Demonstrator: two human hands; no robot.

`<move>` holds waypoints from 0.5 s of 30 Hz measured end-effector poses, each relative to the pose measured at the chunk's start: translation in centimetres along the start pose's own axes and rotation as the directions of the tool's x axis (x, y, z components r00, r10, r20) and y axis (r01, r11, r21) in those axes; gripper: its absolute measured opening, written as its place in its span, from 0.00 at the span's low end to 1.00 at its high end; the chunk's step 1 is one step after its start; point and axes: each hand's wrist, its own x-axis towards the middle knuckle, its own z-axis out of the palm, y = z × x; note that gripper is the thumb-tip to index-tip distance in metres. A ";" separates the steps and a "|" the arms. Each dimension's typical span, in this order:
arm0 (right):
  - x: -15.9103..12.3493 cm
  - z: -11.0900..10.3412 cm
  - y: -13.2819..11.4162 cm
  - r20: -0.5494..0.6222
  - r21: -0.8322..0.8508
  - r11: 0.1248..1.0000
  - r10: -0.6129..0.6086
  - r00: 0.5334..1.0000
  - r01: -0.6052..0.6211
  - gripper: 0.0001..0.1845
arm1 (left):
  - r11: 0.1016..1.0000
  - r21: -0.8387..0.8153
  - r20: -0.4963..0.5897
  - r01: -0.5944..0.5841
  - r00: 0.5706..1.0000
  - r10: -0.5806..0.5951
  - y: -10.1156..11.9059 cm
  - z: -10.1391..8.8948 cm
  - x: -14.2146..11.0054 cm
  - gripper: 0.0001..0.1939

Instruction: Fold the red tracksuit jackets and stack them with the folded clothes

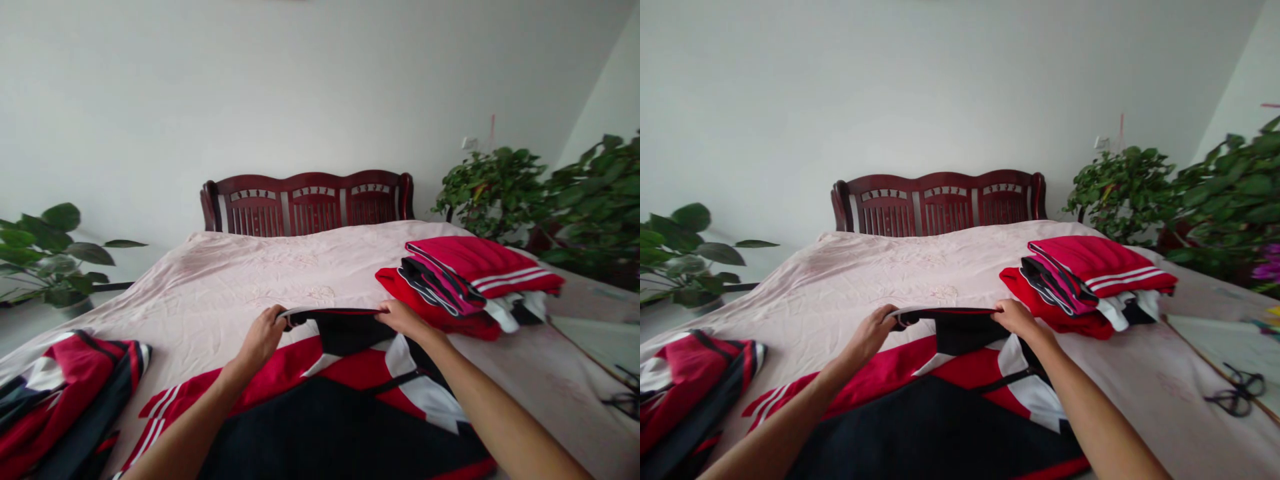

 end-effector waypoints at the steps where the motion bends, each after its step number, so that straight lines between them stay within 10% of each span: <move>1: 0.0 0.0 -0.4 -0.009 0.000 1.000 -0.031 0.999 0.031 0.02 | 1.000 0.000 -0.021 -0.009 1.000 0.009 -0.2 -1.5 0.2 0.17; 10: -0.8 0.2 -2.4 0.018 0.127 0.975 -0.184 0.983 0.180 0.13 | 0.910 0.377 -0.189 -0.171 0.948 0.257 -2.3 -12.2 -2.2 0.13; 15: -1.3 0.4 -1.7 0.101 0.352 0.930 -0.147 0.984 0.103 0.24 | 0.949 0.315 -0.073 0.015 0.997 0.009 -5.3 -13.7 -3.3 0.09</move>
